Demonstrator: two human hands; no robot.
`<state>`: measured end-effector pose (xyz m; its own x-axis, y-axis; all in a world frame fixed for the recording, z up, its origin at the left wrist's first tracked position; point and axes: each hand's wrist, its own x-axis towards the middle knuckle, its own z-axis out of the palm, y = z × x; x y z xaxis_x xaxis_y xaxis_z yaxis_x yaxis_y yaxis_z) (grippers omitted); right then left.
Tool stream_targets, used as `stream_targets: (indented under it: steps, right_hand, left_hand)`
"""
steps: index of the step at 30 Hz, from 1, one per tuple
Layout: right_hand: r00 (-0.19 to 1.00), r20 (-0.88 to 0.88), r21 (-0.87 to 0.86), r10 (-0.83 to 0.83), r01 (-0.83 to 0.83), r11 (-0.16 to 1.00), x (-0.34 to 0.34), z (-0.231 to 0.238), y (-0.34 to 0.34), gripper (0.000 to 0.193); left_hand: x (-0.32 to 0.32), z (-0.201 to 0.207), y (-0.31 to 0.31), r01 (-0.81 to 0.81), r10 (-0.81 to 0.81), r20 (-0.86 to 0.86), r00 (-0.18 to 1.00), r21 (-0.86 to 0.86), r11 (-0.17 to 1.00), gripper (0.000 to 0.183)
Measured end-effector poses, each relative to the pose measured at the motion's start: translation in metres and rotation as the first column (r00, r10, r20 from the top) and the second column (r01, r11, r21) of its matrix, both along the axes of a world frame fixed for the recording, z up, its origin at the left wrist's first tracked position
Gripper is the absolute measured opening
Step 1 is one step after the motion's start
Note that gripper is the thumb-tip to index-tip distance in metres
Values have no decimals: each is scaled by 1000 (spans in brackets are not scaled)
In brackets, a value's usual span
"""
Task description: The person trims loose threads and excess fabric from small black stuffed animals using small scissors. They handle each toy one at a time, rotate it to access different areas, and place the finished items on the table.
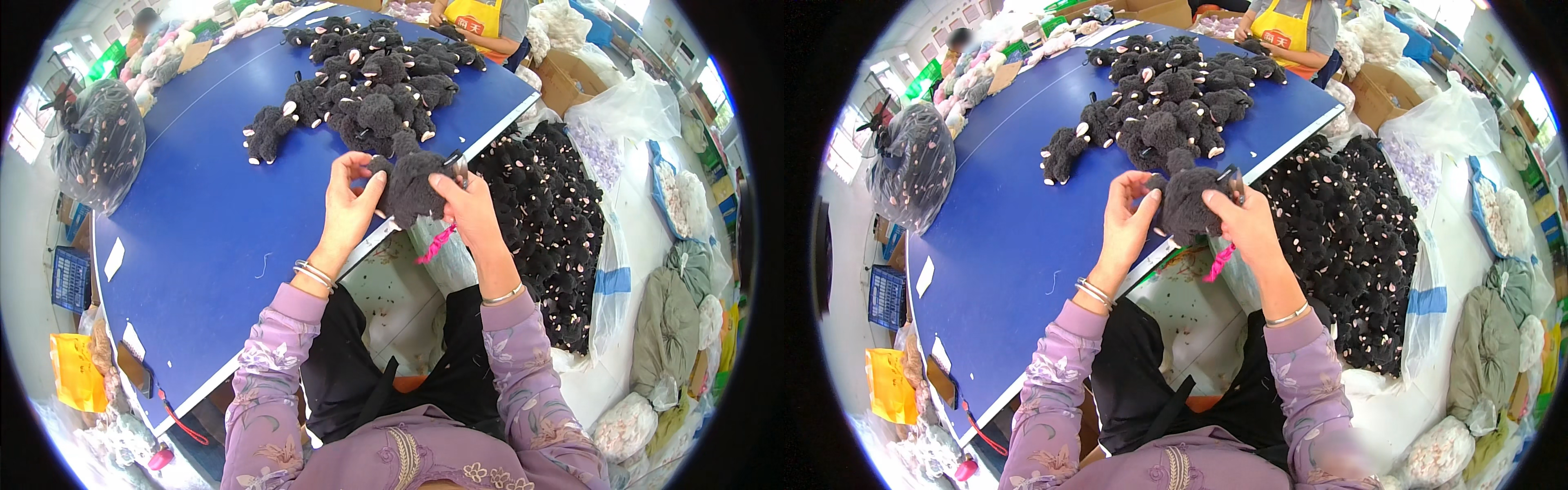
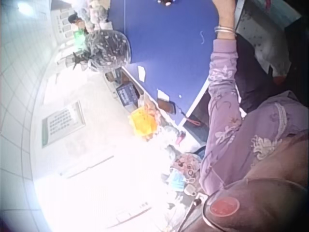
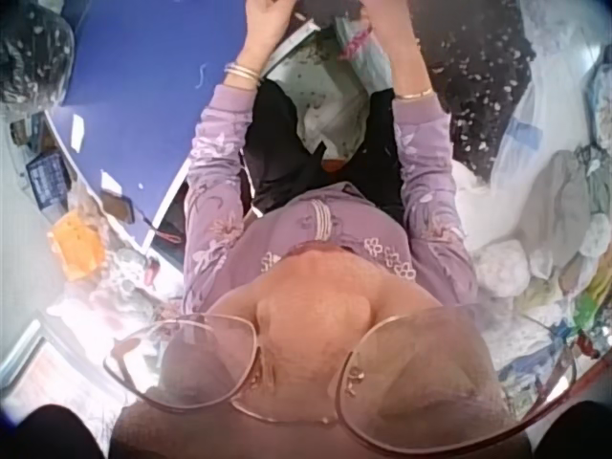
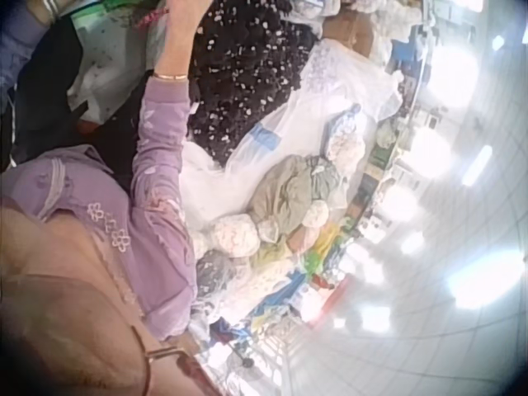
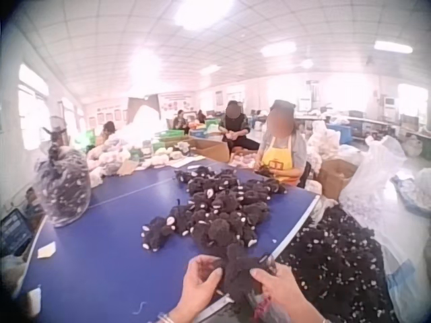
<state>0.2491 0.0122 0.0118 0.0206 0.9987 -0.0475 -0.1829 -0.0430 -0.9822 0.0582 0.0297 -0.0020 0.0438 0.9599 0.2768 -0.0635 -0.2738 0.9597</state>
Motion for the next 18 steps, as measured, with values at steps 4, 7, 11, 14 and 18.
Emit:
stream_targets:
  steps: [4, 7, 11, 14, 18]
  right_hand:
    - [987, -147, -68, -58, 48, 996, -2, -4, 3, 20]
    - [943, -280, 63, 181, -170, 983, -11, -3, -2, 18]
    - [936, -349, 139, 35, 15, 990, -1, 2, 5, 27]
    - [971, -219, 90, -98, 120, 989, 0, 0, 9, 27]
    - [983, 173, 177, -57, 26, 984, -19, -2, -2, 18]
  left_hand:
    - [4, 5, -6, 134, 13, -438, 899, 304, 943, 58]
    - [8, -9, -9, 230, -203, -294, 934, 61, 971, 51]
    - [0, -22, 6, 280, -223, 272, 936, -193, 940, 33]
    - [0, -7, 7, 302, -162, 485, 860, -227, 926, 38]
    - [-4, 3, 4, 172, 24, 482, 876, -358, 918, 34]
